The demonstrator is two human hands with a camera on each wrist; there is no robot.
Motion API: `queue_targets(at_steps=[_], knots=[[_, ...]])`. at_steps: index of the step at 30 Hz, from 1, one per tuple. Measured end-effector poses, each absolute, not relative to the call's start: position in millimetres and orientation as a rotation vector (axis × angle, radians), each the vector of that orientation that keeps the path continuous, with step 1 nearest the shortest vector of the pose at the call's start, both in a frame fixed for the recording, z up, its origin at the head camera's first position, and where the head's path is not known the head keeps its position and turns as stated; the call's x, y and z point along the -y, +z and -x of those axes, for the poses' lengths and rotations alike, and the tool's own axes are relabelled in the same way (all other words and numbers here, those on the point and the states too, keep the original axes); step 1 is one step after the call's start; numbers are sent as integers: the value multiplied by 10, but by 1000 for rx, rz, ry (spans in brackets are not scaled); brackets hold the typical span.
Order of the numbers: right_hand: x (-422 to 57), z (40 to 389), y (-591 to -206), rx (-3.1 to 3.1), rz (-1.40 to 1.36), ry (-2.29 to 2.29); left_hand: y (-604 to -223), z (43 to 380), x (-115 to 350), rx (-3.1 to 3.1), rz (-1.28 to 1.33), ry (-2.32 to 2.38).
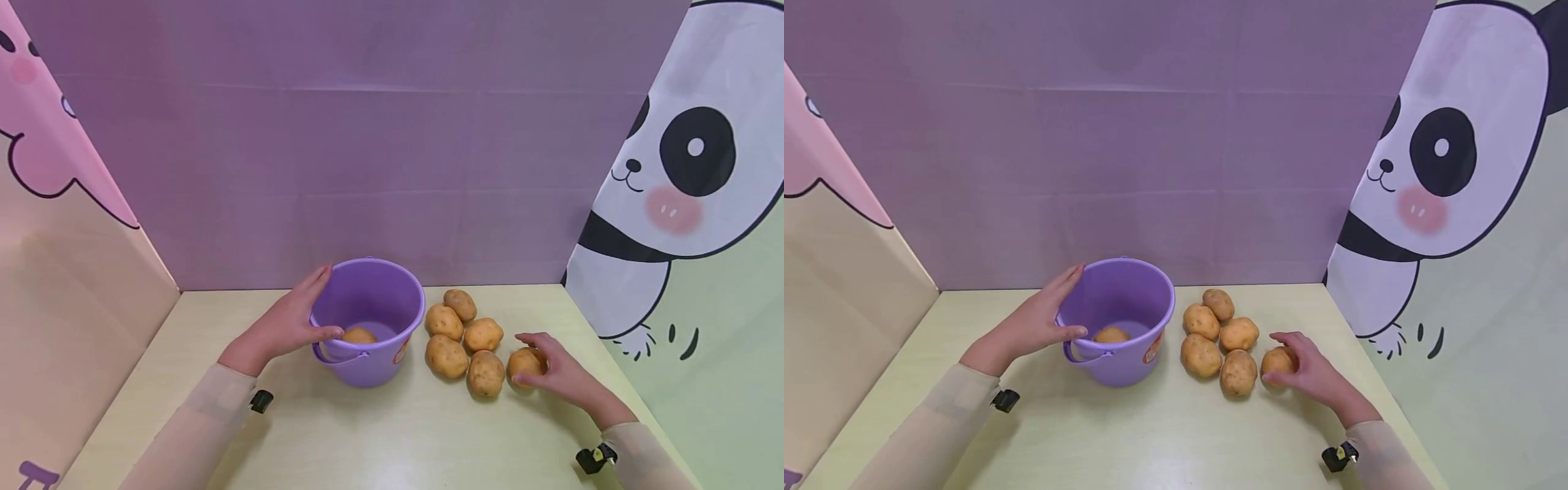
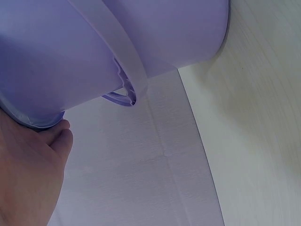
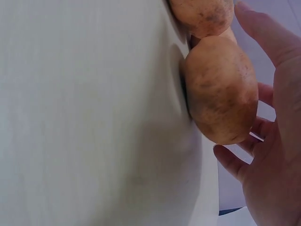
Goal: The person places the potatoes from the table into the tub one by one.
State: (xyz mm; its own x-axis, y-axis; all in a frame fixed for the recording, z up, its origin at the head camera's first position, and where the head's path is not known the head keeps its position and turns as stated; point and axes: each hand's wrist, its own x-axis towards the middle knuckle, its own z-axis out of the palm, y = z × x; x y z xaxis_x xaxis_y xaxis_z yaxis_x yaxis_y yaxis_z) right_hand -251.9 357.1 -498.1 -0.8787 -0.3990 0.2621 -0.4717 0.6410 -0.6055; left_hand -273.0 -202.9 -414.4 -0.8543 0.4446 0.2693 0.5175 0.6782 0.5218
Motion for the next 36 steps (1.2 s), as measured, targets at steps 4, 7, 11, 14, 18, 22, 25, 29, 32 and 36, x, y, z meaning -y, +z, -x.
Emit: queue_targets(at_steps=[4,7,11,14,18,22,25,29,32,36], knots=[[-3576,2513,-5001,2767,-730,1070,-4145,2734,2028,2768,799,-914],[-3585,2509,-5010,2774,-735,1065,-4146,2737,2030,2770,800,-911],[-3597,2513,-5027,2789,-746,1062,-4142,2737,2035,2775,795,-902],[-3601,2527,-5053,2806,-740,1075,-4141,2734,2041,2779,789,-894],[-3601,2554,-5116,2820,-712,1099,-4140,2723,2047,2787,779,-903],[-3591,2576,-5147,2809,-704,1126,-4129,2712,2047,2790,771,-912],[-3591,2592,-5168,2797,-706,1110,-4125,2708,2047,2790,766,-907],[-3602,2599,-5187,2787,-707,1086,-4131,2718,2042,2786,770,-905],[-3603,2590,-5157,2781,-702,1103,-4141,2729,2037,2778,779,-909],[-3601,2578,-5109,2791,-671,1107,-4150,2737,2032,2769,793,-919]])
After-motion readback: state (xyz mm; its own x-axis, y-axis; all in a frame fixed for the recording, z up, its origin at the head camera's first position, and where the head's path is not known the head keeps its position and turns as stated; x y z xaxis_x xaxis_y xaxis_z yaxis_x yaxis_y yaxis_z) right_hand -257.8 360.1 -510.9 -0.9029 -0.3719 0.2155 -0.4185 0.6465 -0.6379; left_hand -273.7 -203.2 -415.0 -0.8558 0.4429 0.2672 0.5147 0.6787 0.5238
